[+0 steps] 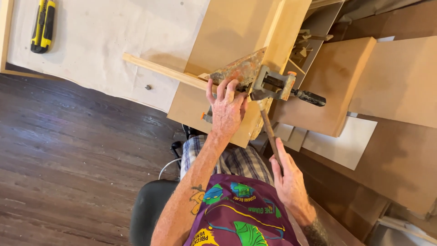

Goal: Applying wood glue to mitered joints and securing them in a corner clamp to assemble a wooden frame.

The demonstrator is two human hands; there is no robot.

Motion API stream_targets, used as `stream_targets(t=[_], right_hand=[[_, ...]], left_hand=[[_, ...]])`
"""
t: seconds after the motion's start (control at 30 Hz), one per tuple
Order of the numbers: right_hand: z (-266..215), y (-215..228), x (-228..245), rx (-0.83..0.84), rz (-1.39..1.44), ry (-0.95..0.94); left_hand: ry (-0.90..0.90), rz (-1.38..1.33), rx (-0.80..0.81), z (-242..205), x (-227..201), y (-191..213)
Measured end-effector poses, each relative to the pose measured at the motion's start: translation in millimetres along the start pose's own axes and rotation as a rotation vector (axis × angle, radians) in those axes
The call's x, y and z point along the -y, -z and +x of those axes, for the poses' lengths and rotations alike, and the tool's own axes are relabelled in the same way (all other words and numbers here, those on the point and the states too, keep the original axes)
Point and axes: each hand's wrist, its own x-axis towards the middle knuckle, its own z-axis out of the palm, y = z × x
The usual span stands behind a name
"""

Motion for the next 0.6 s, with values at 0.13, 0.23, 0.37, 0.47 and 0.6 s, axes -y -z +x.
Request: stream_targets(t=[0.13, 0.23, 0.37, 0.47, 0.6], right_hand=[[-3.7, -3.4, -1.3, 0.019, -0.005, -0.085], [-6.0, -5.8, -6.4, -0.023, 0.015, -0.052], [-5.6, -5.7, -10.3, -0.032, 0.018, -0.072], [-4.3, -5.8, -10.2, -0.026, 0.014, -0.051], [-2.9, -3.2, -4.0, 0.004, 0.017, -0.077]], left_hand=[[0.009, -0.001, 0.030, 0.5, 1.4, -0.2], [0.010, -0.003, 0.019, 0.5, 1.7, -0.6], [0.011, -0.006, 0.009, 1.8, 0.3, -0.3], [0.014, 0.009, 0.010, 1.1, -0.3, -1.1], [0.014, 0.008, 0.015, -0.8, -0.3, -1.8]])
